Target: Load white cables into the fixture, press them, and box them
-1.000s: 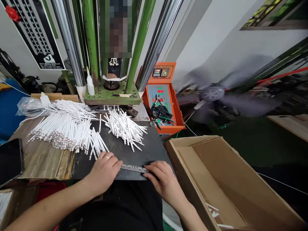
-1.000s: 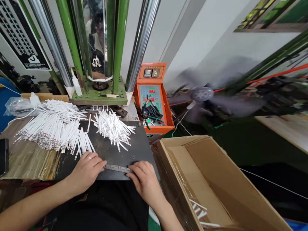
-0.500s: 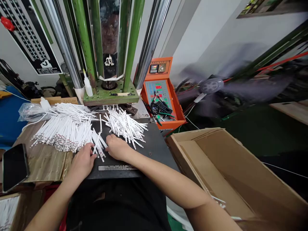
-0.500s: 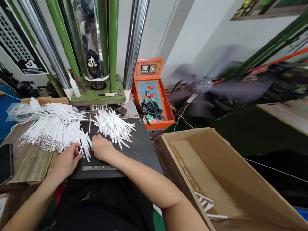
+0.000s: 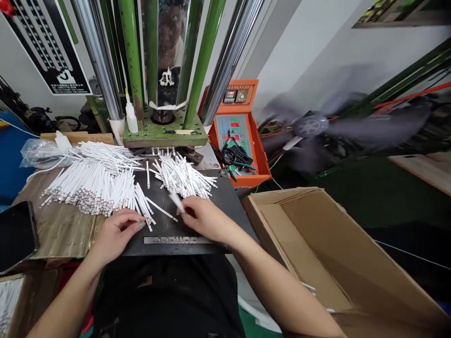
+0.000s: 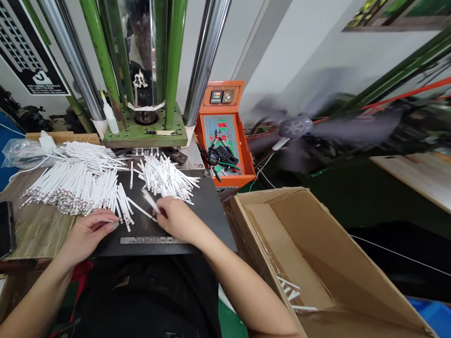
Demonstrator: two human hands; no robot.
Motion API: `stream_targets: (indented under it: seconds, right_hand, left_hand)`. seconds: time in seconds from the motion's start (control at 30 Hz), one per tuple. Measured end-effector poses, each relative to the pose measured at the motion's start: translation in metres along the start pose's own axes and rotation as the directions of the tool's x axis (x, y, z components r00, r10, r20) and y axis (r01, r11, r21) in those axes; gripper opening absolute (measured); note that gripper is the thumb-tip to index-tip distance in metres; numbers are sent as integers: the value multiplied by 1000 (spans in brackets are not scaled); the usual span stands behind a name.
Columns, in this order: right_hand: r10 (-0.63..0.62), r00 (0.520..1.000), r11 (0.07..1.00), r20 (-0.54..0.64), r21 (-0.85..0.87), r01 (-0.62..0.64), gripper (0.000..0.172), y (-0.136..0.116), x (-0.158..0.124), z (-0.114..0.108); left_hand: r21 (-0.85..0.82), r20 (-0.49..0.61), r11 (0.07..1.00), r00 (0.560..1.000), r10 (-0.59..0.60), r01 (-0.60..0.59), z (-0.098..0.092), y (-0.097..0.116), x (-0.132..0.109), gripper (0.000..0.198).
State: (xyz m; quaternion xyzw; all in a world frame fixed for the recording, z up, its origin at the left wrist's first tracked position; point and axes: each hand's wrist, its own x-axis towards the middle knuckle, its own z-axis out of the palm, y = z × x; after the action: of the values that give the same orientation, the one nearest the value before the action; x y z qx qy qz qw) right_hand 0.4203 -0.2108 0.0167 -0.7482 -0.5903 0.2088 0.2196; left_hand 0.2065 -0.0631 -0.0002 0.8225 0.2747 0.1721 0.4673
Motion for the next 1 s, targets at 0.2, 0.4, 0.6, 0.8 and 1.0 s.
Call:
stream_targets:
  seconds: [0.2, 0.4, 0.6, 0.8, 1.0]
  right_hand:
    - [-30, 962, 971, -270, 219, 92, 14, 32, -36, 30]
    - [-120, 933, 875, -340, 407, 261, 14, 29, -52, 40]
    - [-307, 887, 905, -345, 182, 384, 19, 16, -58, 51]
    - [-333, 916, 923, -226, 120, 365, 21, 18, -63, 44]
    - [-157, 858, 923, -489, 235, 303, 19, 33, -73, 39]
  left_hand:
    - [-7, 114, 965, 959, 261, -262, 42, 11, -8, 15]
    - [268, 278, 840, 873, 401, -472, 56, 16, -4, 12]
    - [422, 408, 716, 822, 398, -556, 57, 31, -4, 19]
    - [332, 560, 797, 785, 265, -505, 38, 34, 15, 24]
    - [515, 545, 720, 826, 144, -465, 52, 32, 59, 15]
